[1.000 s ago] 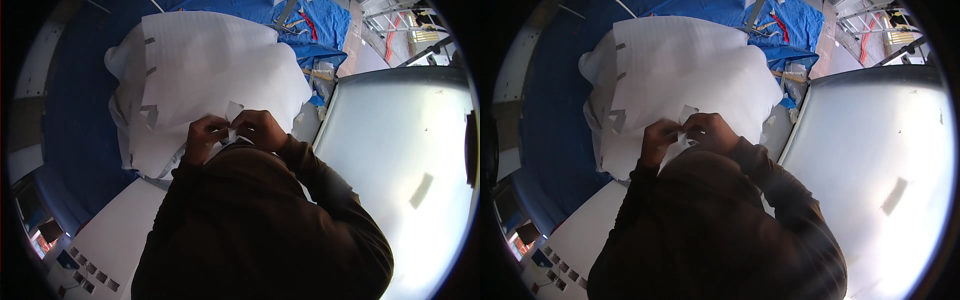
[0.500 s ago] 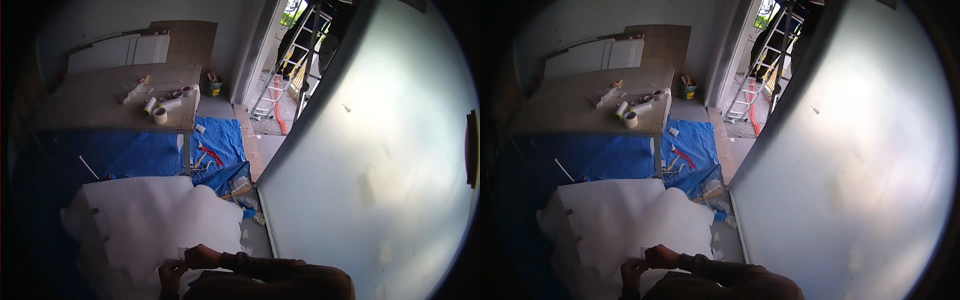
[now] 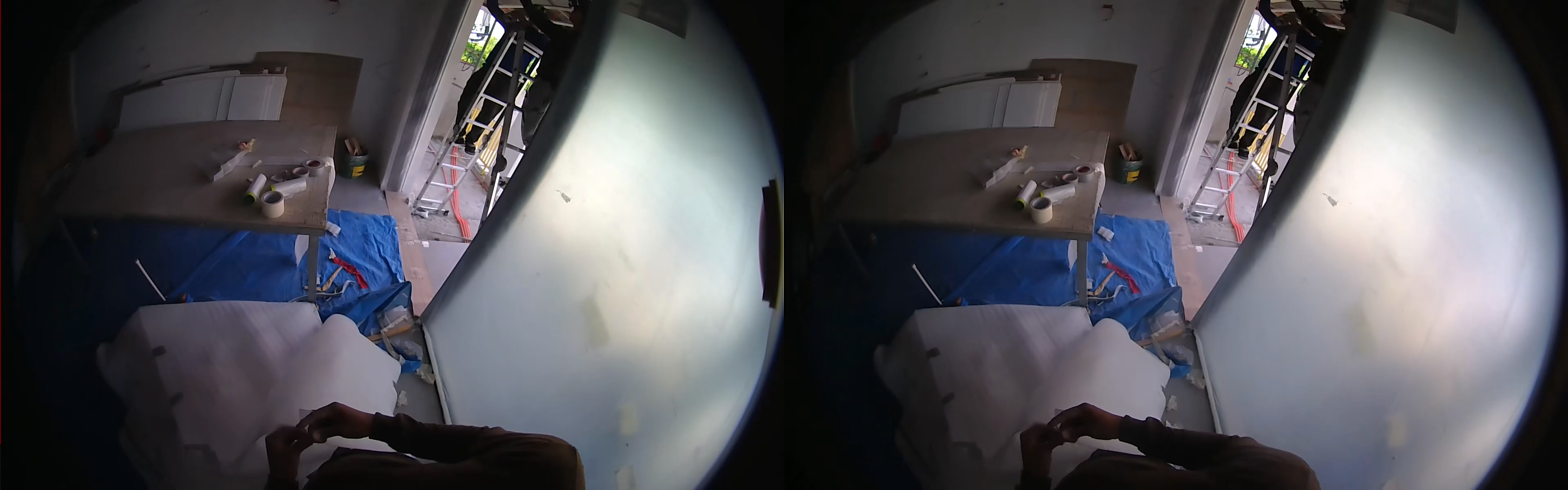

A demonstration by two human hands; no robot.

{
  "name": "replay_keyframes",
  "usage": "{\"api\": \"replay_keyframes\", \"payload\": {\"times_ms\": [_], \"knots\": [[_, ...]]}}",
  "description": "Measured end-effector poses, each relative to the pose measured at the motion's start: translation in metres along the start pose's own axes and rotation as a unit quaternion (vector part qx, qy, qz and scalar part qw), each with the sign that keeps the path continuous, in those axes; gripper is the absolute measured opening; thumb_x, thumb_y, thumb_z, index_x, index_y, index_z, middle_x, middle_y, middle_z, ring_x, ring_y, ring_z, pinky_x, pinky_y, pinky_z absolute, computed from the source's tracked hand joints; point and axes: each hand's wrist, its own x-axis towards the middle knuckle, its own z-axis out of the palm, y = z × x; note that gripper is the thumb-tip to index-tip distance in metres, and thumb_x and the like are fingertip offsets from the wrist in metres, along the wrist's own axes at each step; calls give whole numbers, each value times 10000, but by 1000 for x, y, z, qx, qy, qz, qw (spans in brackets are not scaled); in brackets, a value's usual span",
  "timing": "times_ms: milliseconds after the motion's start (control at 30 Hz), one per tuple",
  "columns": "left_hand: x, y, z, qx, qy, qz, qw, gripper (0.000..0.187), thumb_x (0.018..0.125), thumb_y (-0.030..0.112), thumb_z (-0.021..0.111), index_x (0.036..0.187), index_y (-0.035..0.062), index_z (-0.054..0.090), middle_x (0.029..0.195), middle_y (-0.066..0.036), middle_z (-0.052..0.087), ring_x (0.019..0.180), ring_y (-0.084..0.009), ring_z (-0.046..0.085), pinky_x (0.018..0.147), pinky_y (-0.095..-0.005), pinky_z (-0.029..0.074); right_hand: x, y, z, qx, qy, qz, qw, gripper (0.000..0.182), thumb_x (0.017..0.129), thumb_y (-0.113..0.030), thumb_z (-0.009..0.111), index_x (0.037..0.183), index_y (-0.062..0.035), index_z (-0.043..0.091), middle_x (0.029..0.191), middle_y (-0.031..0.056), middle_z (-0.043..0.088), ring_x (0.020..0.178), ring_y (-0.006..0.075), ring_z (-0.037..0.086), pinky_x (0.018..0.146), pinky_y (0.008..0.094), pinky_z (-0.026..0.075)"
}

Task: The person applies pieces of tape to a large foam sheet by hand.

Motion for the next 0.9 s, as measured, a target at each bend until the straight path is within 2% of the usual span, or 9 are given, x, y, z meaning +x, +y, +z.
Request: {"api": "replay_keyframes", "payload": {"times_ms": [200,333,400,433,500,700,733,800,900], "knots": [[0,5,-9,-11,4,-21,1000,213,847,150,768,867,-50,698,817,-115,708,764,-185,687,704,-316,555,16,-2,3,-91,-5,-111,990,112,997,-121,645,1027,-14,660,896,46,652,831,146,625,759,310,520],[2,0,-8,-174,17,-32,984,234,908,168,726,877,-57,669,797,-108,691,742,-181,675,701,-304,562,20,-55,-33,-269,201,-138,932,105,927,-74,701,971,-8,631,845,78,659,743,192,643,702,321,522],[1,2,-9,-135,18,-31,990,262,944,196,702,885,-58,671,798,-107,688,729,-176,662,708,-307,560,20,-90,-77,-400,374,-196,814,108,901,-34,693,998,-20,647,835,104,668,734,242,671,695,328,535],[5,2,-9,-117,18,-32,992,264,944,199,700,882,-57,674,802,-107,691,724,-173,656,710,-311,558,14,-111,-99,-420,394,-146,804,173,913,-14,658,1084,-29,679,1044,168,711,969,331,717,817,360,557],[15,10,-11,-62,12,-24,998,263,941,199,693,866,-53,687,802,-94,693,735,-158,646,736,-309,547,1,-138,-120,-493,339,-86,797,423,957,-74,638,1375,-74,569,1417,277,542,1418,444,417,1110,472,427],[90,96,-16,-158,33,5,987,272,967,107,637,1192,-44,653,1142,-122,684,1084,-216,663,989,-401,544,-17,-84,-20,-576,125,41,807,1228,679,-490,898,1595,-38,216,1577,328,303,1312,499,516,1107,502,422],[102,108,-18,-181,37,33,982,310,960,78,627,1242,-52,637,1188,-136,680,1093,-234,666,1008,-413,537,-19,-69,-10,-654,151,70,738,1090,741,-395,859,1593,-91,250,1466,283,489,1217,432,610,1057,510,458],[117,126,-22,-179,33,47,982,353,955,57,617,1289,-55,616,1236,-151,669,1155,-244,646,1045,-425,520,-19,-48,-49,-572,269,68,772,689,831,-285,773,1434,-92,502,1189,204,680,1011,380,696,921,488,523],[127,145,-23,-121,-27,88,988,517,935,80,672,1417,-32,522,1314,-186,627,1284,-261,580,1068,-412,505,-16,-94,-110,-636,369,-64,674,142,932,-167,642,1036,-77,680,926,148,705,806,375,688,727,465,538]]}}
